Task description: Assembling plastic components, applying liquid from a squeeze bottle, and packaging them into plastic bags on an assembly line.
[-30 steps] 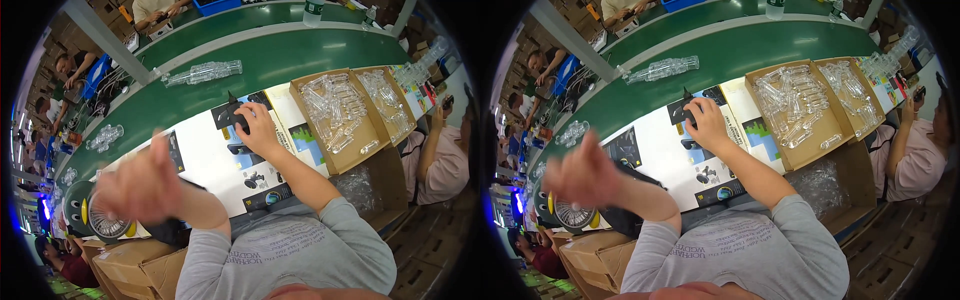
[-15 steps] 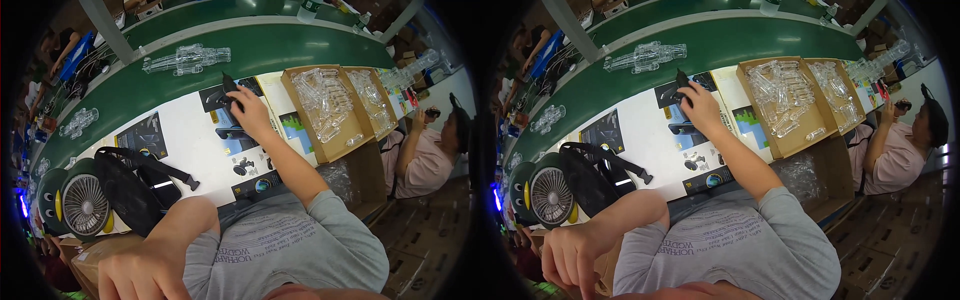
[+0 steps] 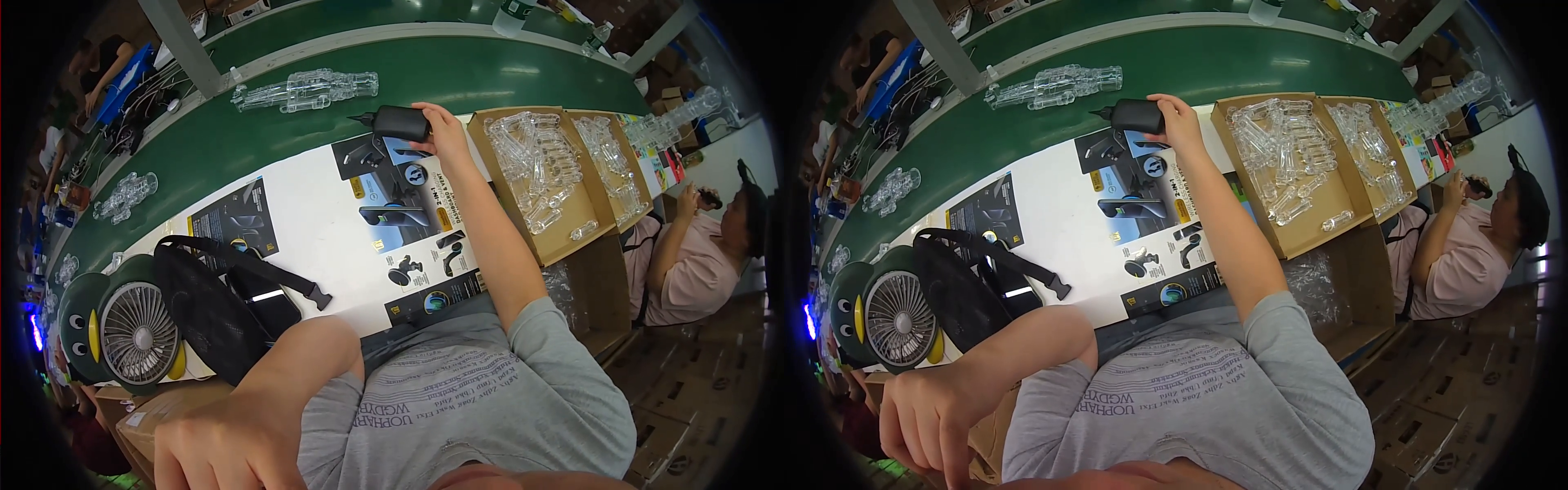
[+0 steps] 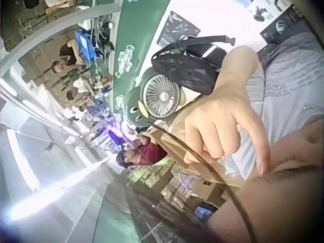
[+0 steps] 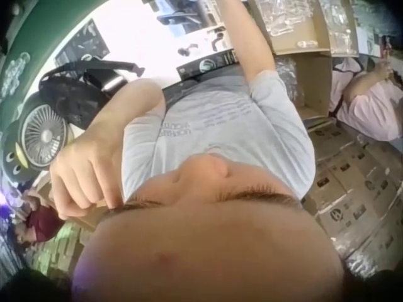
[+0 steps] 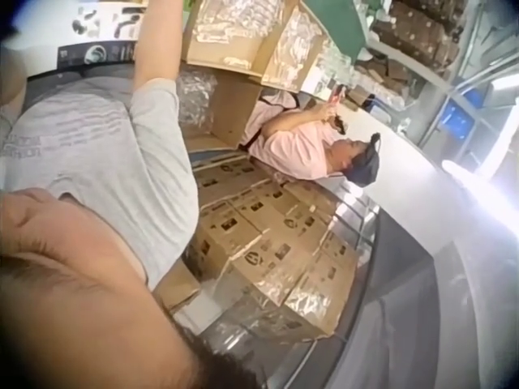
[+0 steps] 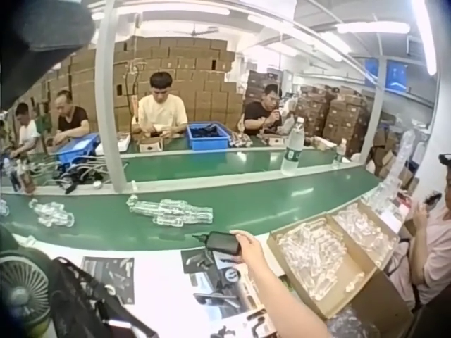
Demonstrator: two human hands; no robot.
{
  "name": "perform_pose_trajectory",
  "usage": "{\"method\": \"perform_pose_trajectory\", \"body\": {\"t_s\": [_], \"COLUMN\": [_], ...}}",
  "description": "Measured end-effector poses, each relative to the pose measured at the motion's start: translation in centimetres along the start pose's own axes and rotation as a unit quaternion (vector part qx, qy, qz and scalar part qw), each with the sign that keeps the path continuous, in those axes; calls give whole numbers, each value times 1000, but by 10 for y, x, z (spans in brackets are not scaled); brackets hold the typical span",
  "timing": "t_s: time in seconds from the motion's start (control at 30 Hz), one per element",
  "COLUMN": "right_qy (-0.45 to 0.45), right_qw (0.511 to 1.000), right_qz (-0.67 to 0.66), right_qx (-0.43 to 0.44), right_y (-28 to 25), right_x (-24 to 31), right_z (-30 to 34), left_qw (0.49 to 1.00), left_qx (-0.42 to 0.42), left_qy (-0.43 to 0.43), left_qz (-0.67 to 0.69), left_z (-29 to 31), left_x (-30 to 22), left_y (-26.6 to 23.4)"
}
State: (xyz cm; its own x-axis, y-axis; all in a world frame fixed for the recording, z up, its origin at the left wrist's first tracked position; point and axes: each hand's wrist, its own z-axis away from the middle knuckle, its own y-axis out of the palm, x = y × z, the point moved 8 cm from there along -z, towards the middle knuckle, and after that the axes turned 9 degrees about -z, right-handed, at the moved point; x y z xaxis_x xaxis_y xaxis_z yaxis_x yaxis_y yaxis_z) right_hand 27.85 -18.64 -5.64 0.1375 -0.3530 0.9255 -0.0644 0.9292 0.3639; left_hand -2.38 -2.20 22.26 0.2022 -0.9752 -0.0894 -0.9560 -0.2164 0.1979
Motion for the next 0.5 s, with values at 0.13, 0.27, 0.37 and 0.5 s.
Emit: {"method": "perform_pose_trajectory", "body": {"t_s": [0.13, 0.27, 0.37, 0.5], "right_qy": [49, 56, 60, 48], "right_qw": [999, 998, 997, 997], "right_qz": [15, 38, 42, 57], "right_qx": [2, 1, -7, -10], "right_y": [3, 0, -6, -3], "right_x": [-8, -12, -16, -16], "right_z": [-12, -18, -21, -21], "left_qw": [1000, 1000, 1000, 1000], "left_qx": [-3, 4, 1, 0], "left_qy": [2, 7, 4, 3], "left_qz": [5, 5, 0, -2], "left_z": [-1, 0, 0, 0], "left_x": [-2, -6, -6, -8], "left_y": [-2, 1, 0, 0]}}
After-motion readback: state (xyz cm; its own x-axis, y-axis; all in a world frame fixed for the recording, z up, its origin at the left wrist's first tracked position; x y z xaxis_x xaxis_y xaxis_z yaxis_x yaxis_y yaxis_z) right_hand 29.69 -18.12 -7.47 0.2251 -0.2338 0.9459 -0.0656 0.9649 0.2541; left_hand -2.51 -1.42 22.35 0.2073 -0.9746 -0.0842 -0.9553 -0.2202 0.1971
